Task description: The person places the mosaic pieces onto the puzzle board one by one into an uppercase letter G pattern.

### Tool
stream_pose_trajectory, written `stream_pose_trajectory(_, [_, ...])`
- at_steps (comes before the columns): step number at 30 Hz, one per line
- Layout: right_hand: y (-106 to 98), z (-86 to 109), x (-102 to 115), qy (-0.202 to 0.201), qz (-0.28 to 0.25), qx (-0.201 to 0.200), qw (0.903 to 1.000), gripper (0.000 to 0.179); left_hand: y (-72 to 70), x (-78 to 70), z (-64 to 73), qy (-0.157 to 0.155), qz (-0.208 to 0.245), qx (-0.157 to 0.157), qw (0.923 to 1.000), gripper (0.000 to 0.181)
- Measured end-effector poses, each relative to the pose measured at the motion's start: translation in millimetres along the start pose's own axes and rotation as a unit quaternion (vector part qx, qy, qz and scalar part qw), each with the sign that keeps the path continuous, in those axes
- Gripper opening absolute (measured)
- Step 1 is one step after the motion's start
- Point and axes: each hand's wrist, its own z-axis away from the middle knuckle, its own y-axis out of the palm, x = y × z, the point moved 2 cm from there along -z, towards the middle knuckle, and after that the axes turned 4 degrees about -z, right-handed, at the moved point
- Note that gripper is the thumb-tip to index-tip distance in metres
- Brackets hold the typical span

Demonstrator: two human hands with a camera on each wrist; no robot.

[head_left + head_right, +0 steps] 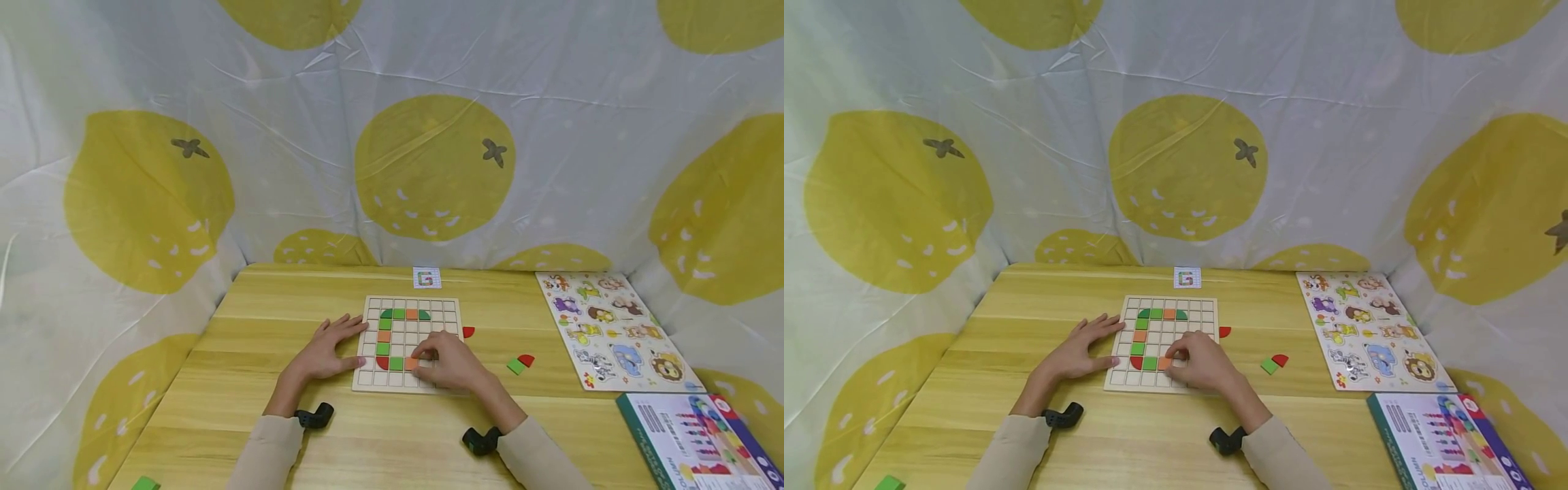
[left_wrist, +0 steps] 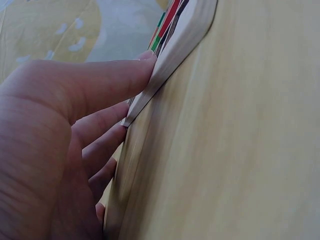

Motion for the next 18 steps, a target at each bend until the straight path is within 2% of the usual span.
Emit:
stream_pose_trajectory(12, [0.0,0.1,-0.1,0.003,-0.006,0.0,1.0,0.017,0.5,-0.3,-1.1,-0.002,-0.001,0.001,1.0,0.075])
stream_pose_trajectory(18, [-1.7,0.2,-0.5,0.02,-0.025,0.002,0.9995,0.016,-1.4,-0.4,1.1,0.0,0.0,-0.002,1.0,0.074])
